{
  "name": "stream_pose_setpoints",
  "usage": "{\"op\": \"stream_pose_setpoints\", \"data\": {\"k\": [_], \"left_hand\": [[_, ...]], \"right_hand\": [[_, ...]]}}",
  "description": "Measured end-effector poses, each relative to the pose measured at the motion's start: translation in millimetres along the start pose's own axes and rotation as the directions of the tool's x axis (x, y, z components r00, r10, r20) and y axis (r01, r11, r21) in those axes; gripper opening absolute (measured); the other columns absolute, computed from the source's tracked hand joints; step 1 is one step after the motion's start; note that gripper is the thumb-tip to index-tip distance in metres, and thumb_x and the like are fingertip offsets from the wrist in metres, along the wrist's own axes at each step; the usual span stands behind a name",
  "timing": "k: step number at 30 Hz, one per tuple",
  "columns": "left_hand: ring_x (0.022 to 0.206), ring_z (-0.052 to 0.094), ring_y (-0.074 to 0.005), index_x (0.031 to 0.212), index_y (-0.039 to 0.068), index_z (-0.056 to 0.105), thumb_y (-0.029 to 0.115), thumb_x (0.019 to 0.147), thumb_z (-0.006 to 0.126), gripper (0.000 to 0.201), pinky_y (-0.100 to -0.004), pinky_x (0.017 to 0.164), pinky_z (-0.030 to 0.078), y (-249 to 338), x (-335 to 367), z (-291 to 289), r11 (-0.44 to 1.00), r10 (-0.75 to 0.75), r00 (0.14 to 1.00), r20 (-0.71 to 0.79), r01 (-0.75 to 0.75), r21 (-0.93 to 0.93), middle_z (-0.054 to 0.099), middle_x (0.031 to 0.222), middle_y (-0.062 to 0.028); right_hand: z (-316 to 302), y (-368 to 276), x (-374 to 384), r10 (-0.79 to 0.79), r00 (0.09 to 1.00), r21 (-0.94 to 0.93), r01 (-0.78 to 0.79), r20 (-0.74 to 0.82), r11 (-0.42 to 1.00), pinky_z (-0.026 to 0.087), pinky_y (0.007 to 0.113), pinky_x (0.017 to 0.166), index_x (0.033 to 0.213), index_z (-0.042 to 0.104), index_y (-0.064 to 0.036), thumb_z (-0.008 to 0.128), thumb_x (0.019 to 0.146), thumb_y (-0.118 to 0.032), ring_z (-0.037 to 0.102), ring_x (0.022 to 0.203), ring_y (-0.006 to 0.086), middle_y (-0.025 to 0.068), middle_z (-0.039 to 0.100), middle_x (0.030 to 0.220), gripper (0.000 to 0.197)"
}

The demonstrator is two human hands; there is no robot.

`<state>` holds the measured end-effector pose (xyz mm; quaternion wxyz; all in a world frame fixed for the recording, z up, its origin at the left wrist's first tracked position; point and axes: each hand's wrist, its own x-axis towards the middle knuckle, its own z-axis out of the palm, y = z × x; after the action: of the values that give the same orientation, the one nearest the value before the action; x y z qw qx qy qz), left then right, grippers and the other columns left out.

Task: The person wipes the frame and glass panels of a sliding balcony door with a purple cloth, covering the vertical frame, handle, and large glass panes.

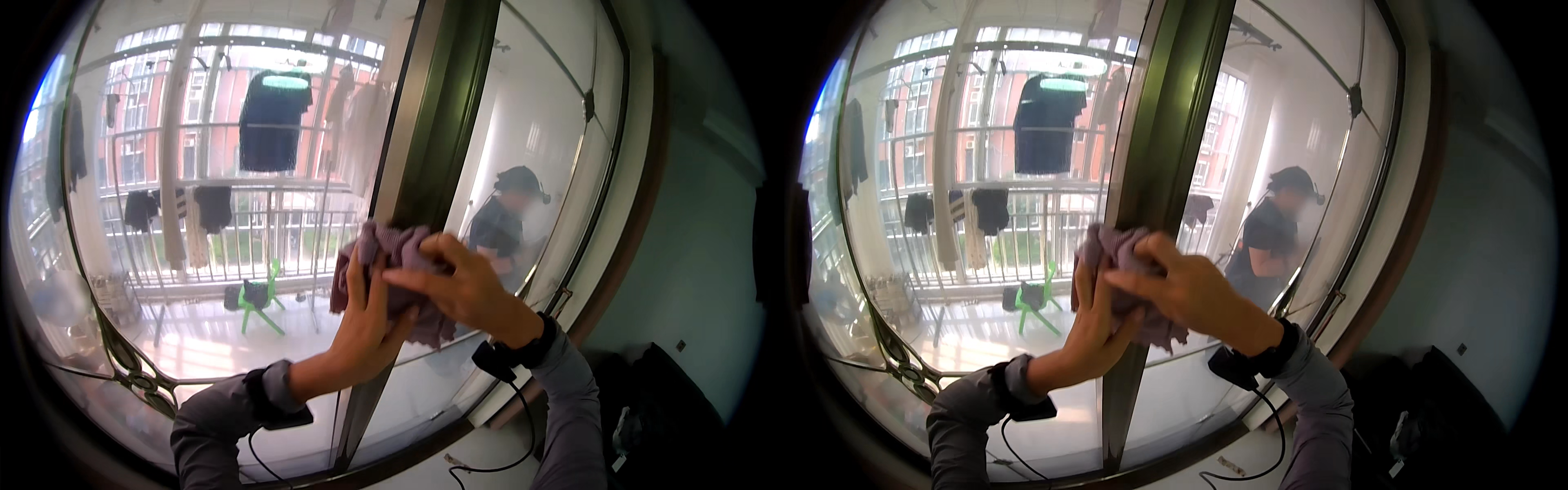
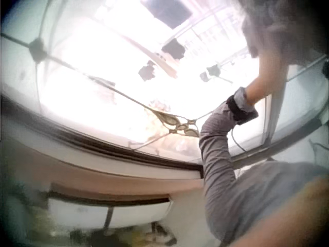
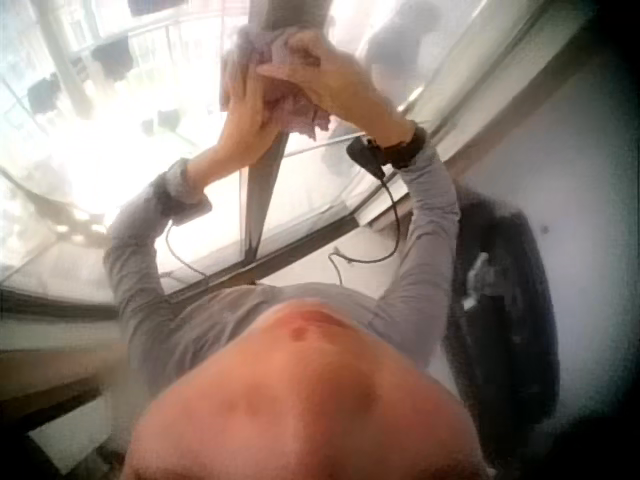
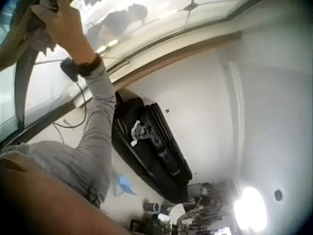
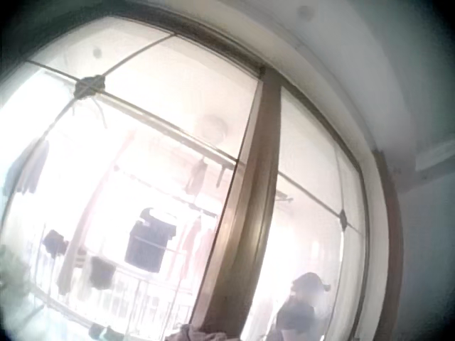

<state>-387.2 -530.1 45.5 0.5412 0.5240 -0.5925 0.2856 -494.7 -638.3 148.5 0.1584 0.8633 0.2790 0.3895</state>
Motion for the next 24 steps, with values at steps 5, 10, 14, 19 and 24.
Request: {"op": "stream_pose_setpoints", "data": {"k": [5,10,14,19,24], "left_hand": [[0.128,0.01,-0.0481,0.134,-0.008,0.01,0.017,0.085,0.051,0.069,-0.0465,0.103,0.02,-9,44,-36,1.0,-0.025,0.986,0.168,0.026,-0.006,0.007,0.136,-0.0319],[0.127,0.016,-0.0442,0.132,-0.009,0.015,0.013,0.084,0.05,0.063,-0.0425,0.105,0.021,-3,160,-50,0.975,0.215,0.977,0.008,-0.215,0.057,0.012,0.137,-0.0294],[0.124,0.022,-0.046,0.133,-0.004,0.016,0.01,0.081,0.046,0.062,-0.0433,0.102,0.026,10,270,-55,0.938,0.31,0.918,-0.247,-0.252,0.24,0.011,0.136,-0.0311],[0.123,0.022,-0.0489,0.133,-0.004,0.011,0.008,0.079,0.045,0.065,-0.0446,0.101,0.027,24,328,-78,0.959,0.283,0.933,-0.221,-0.272,0.08,0.003,0.137,-0.0313],[0.125,0.017,-0.0487,0.132,-0.007,0.007,0.008,0.078,0.044,0.067,-0.0451,0.103,0.023,25,278,-51,0.963,0.263,0.935,-0.239,-0.238,0.128,0.006,0.135,-0.0337]], "right_hand": [[-16,25,26,-0.045,0.992,-0.258,0.074,0.118,0.963,0.049,0.029,0.061,0.1,0.064,-0.0165,0.062,0.072,-0.015,0.059,0.069,0.0218,0.0091,0.049,0.093,0.028],[-63,86,80,-0.075,0.947,-0.419,-0.066,-0.312,0.906,0.05,0.033,0.063,0.096,0.065,-0.0234,0.056,0.076,-0.012,0.059,0.075,0.0245,0.0079,0.049,0.095,0.025],[-106,134,149,-0.062,0.844,-0.443,-0.216,-0.533,0.87,0.049,0.035,0.067,0.097,0.065,-0.0236,0.047,0.078,-0.002,0.058,0.08,0.0285,0.0104,0.05,0.093,0.034],[-132,157,197,-0.036,0.779,-0.437,-0.312,-0.626,0.844,0.049,0.038,0.065,0.096,0.064,-0.0213,0.048,0.078,-0.009,0.057,0.077,0.0314,0.0133,0.05,0.091,0.027],[-112,130,168,-0.187,0.836,-0.568,-0.17,-0.516,0.805,0.049,0.038,0.06,0.092,0.06,-0.0192,0.052,0.079,-0.012,0.058,0.068,0.0314,0.0117,0.049,0.089,0.017]]}}
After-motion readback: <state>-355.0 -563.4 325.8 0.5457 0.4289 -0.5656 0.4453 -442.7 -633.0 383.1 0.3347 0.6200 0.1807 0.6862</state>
